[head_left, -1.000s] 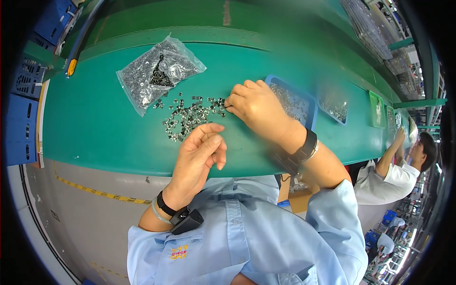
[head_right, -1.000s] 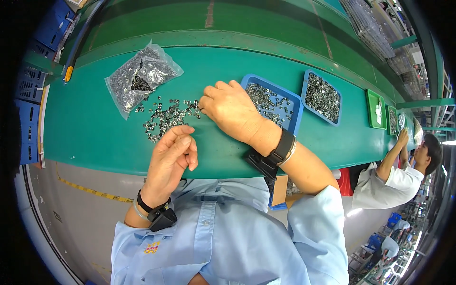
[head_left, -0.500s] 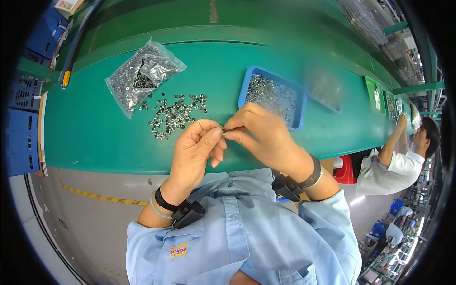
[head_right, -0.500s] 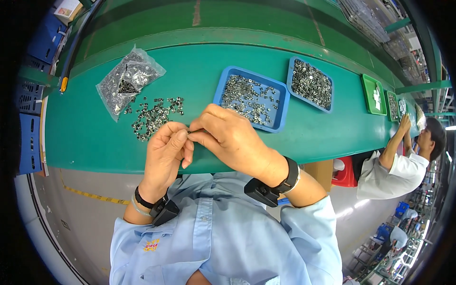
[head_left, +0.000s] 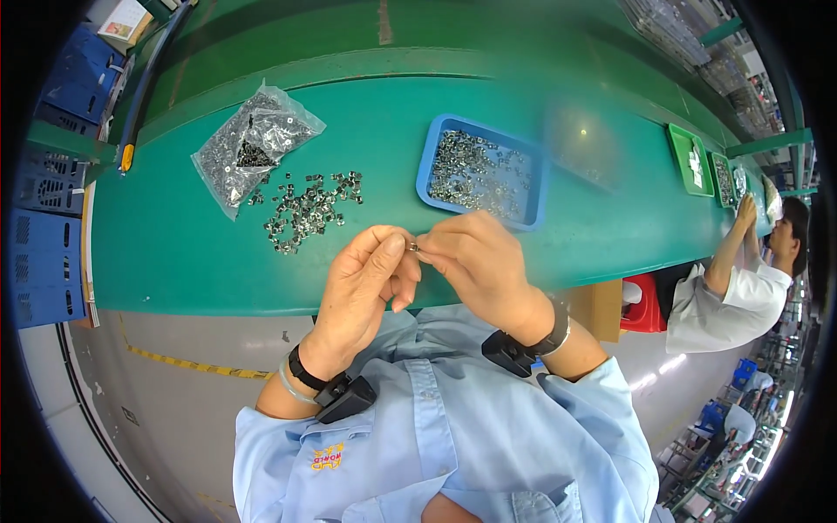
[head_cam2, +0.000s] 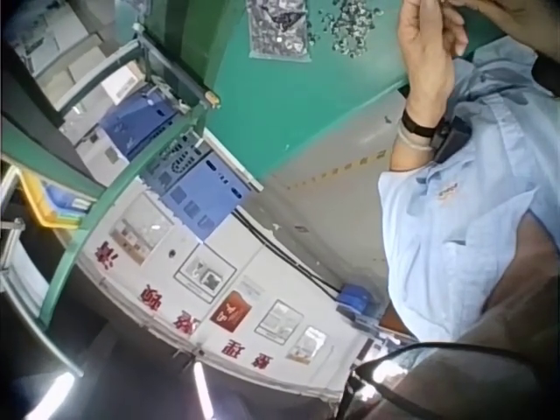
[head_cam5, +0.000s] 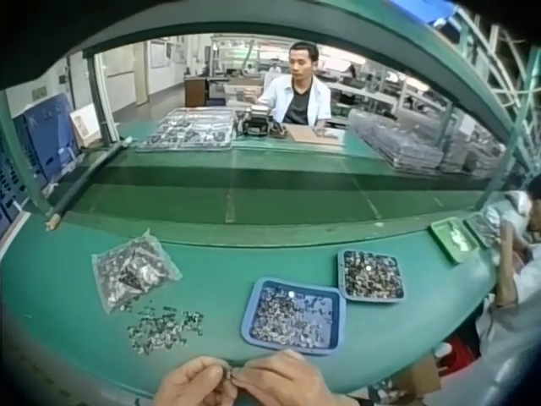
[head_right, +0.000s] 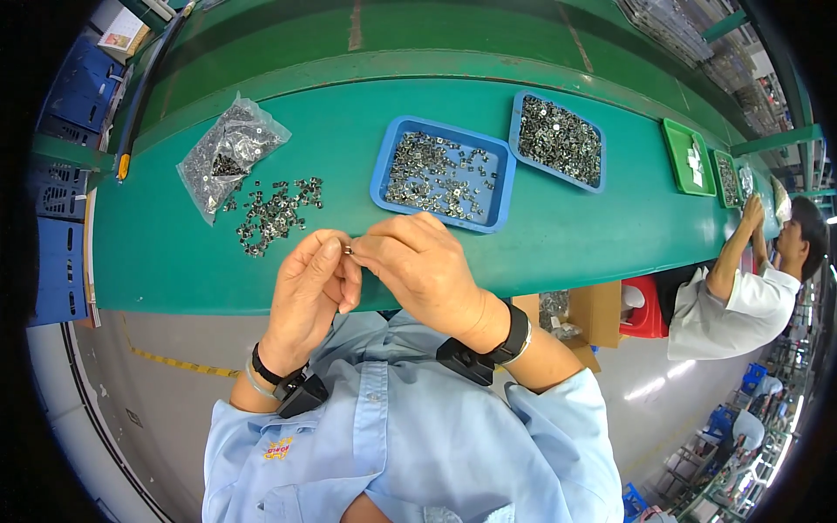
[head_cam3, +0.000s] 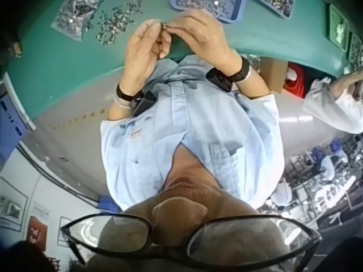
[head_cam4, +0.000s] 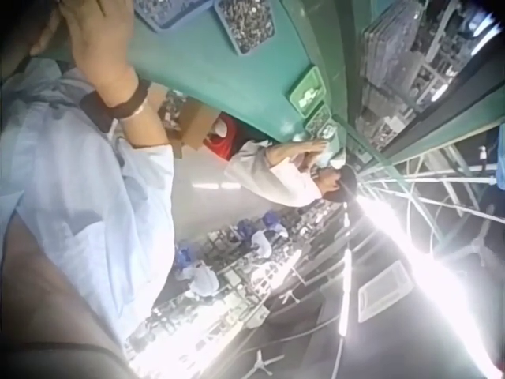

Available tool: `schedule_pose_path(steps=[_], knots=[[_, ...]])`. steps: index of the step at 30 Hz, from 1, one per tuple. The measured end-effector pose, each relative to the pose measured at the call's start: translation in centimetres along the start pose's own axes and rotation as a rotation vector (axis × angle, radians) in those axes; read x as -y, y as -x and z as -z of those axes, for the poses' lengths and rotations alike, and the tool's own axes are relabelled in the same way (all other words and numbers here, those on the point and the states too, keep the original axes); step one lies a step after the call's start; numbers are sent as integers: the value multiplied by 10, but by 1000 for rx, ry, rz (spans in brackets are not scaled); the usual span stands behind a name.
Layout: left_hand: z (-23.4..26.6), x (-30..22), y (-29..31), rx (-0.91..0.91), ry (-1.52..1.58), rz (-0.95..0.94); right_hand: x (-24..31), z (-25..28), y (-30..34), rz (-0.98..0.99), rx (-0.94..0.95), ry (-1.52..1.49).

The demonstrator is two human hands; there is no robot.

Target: The person picks up a small component from the green surface and joins it with another piece by hand, then places the assembled unit into a blue tray.

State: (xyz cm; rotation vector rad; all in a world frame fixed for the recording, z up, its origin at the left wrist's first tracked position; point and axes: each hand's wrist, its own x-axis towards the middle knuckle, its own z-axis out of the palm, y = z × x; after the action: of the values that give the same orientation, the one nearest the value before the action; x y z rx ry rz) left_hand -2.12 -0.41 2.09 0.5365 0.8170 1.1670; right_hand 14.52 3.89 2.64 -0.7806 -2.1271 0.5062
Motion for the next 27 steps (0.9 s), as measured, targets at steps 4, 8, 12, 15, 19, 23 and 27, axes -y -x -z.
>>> schedule_pose_path(steps=[4, 8, 12, 15, 19, 23, 27], knots=[[-5, -2, 2, 49, 55, 67, -5, -7, 10, -42, -91, -90], [-3, 1, 0, 35, 55, 68, -2, -8, 12, -100, -83, -140], [-1, 3, 0, 30, 29, 57, 1, -4, 8, -85, -76, -95], [-1, 4, -2, 53, 27, 53, 0, -2, 9, -37, -80, -76], [-3, 5, -2, 61, 39, 48, 0, -4, 13, -76, -92, -117], [-3, 11, -2, 96, 167, 22, 2, -8, 17, -125, -126, -222], [-1, 17, -4, 133, 196, 17, -1, -9, 22, -137, -110, -240]])
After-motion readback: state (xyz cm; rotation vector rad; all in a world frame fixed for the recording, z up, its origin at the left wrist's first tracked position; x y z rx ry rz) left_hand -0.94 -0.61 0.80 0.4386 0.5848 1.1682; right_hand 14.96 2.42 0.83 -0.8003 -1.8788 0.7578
